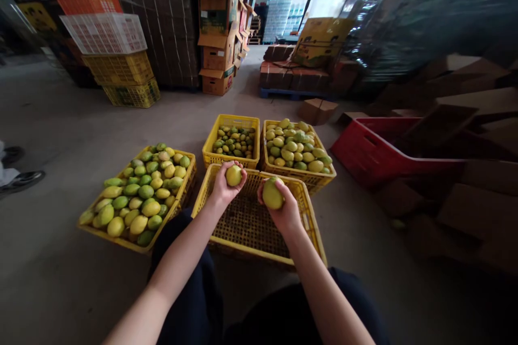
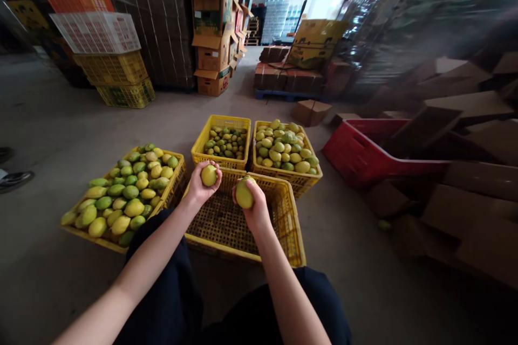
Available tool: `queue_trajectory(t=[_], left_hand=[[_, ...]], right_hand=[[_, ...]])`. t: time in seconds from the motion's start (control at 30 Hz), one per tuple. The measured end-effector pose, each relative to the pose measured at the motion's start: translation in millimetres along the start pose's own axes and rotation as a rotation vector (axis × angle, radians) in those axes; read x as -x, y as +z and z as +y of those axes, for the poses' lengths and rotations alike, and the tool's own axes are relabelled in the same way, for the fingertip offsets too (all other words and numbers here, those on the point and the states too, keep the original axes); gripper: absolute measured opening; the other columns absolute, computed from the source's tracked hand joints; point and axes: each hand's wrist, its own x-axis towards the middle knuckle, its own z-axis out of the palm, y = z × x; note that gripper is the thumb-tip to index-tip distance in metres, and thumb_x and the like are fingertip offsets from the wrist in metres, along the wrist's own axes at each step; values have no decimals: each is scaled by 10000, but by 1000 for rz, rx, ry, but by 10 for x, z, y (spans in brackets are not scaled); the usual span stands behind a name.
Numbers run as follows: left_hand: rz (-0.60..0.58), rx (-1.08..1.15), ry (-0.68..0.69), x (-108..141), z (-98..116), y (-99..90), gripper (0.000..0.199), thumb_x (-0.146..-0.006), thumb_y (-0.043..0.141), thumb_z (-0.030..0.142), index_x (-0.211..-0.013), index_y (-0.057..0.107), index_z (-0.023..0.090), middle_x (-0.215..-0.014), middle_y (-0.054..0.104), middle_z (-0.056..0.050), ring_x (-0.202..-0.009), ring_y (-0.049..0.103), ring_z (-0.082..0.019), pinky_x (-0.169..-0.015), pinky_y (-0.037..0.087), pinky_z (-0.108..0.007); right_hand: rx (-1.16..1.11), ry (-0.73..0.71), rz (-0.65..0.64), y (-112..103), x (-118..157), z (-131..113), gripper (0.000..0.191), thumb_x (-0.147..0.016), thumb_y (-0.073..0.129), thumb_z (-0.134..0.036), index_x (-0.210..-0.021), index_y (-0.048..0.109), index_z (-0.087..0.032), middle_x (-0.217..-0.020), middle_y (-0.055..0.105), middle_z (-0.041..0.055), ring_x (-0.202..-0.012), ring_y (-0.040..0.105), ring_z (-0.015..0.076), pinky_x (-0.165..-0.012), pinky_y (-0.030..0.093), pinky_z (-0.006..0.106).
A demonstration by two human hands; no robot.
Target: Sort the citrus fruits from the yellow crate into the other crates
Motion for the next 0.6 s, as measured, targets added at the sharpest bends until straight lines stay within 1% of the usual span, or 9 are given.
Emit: queue_trajectory(t=[0.1, 0.17, 0.3, 0.43, 0.53, 0.6], left_hand=[[26, -102, 50, 6, -18, 14, 27, -718, 559, 124, -693, 563, 135, -637, 589, -3, -541, 569, -92, -520, 521, -202], [34, -144, 91, 4, -29, 13, 28, -704, 568, 117, -682, 564, 134, -633, 588, -2, -542, 565, -90, -528, 521, -203], [41, -130, 127, -33, -33, -26, 32, -703, 595, 104, -693, 579, 129, -650, 599, -2, -565, 576, -88, -565, 533, -205], [68, -47, 92, -94, -26, -78, 29, -746, 621, 153, -762, 607, 133, -707, 625, -20, -664, 618, -118, -650, 561, -253], [39, 20, 58, -112, -25, -95, 151, -820, 517, 214, -858, 633, 124, -767, 644, -70, -806, 650, -187, -719, 573, -327], [22, 45, 26, -110, -24, -92, 223, -835, 440, 195, -900, 634, 109, -817, 656, -112, -936, 644, -248, -756, 572, -379]], right_hand=[[0, 12, 31, -15, -13, -13, 265, -607, 731, -355, -760, 661, -151, -713, 668, 19, -592, 614, 140, -457, 489, 229], [65, -10, 19, -32, -15, -26, 273, -615, 741, -345, -784, 662, -145, -704, 671, 28, -582, 613, 140, -459, 494, 228], [204, -26, 24, -55, -16, -41, 285, -648, 742, -356, -816, 627, -156, -708, 677, 31, -500, 598, 131, -406, 476, 222], [155, -5, 35, -58, -50, -39, 265, -721, 668, -386, -886, 586, -195, -746, 683, 13, -471, 609, 140, -381, 484, 238], [69, 75, 63, -56, -78, -57, 199, -784, 573, -342, -916, 572, -192, -732, 688, 21, -476, 623, 159, -363, 479, 244], [-4, 163, 81, -50, -84, -82, 157, -807, 514, -276, -912, 570, -174, -715, 693, 38, -496, 640, 177, -375, 493, 255]])
